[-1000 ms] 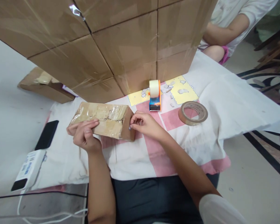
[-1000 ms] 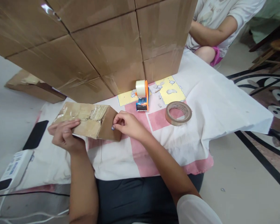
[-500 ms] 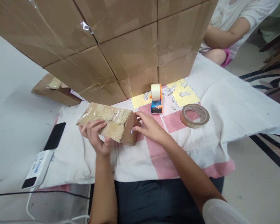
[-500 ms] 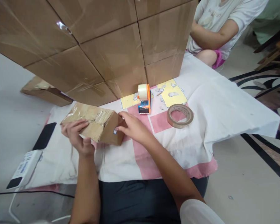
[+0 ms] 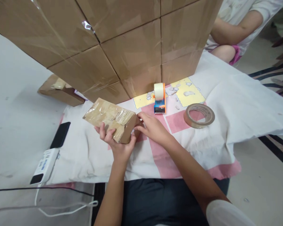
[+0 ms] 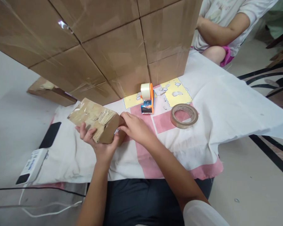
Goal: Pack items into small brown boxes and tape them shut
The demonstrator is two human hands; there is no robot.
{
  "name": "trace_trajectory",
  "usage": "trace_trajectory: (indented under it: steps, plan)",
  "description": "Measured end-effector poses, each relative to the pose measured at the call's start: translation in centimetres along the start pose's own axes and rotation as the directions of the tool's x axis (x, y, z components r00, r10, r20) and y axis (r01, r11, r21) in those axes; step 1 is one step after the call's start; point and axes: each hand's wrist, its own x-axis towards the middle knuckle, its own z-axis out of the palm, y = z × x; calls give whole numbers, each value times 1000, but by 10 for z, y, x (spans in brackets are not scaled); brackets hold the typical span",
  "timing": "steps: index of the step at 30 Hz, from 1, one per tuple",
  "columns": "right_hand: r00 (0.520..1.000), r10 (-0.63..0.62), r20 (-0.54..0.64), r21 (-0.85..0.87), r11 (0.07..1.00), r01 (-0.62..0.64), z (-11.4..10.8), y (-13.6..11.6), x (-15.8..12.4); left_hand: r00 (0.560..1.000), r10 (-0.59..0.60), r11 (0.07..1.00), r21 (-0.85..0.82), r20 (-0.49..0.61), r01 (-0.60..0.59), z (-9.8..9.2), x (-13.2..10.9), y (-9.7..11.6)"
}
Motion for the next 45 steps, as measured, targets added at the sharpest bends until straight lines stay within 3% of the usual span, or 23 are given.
trace_trajectory:
  steps: [10,18,37,45]
  plan:
    - [1000,10,23,93,996,-12,-5,3,-1,1000,16,999,-35,-26,-17,0,-1,0]
    - [990,28,137,104,994,-42,-4,0,-3,1000,-2,999,-41,-12,1,-1,1,2]
    - [995,61,78,-15,998,-60,-3,-2,-3,1000,6,998,-56,-25,-7,-1,2,0]
    - [996,39,79,13,999,-40,-4,-4,-4,994,-52,997,-68,-100,45,4,-6,5]
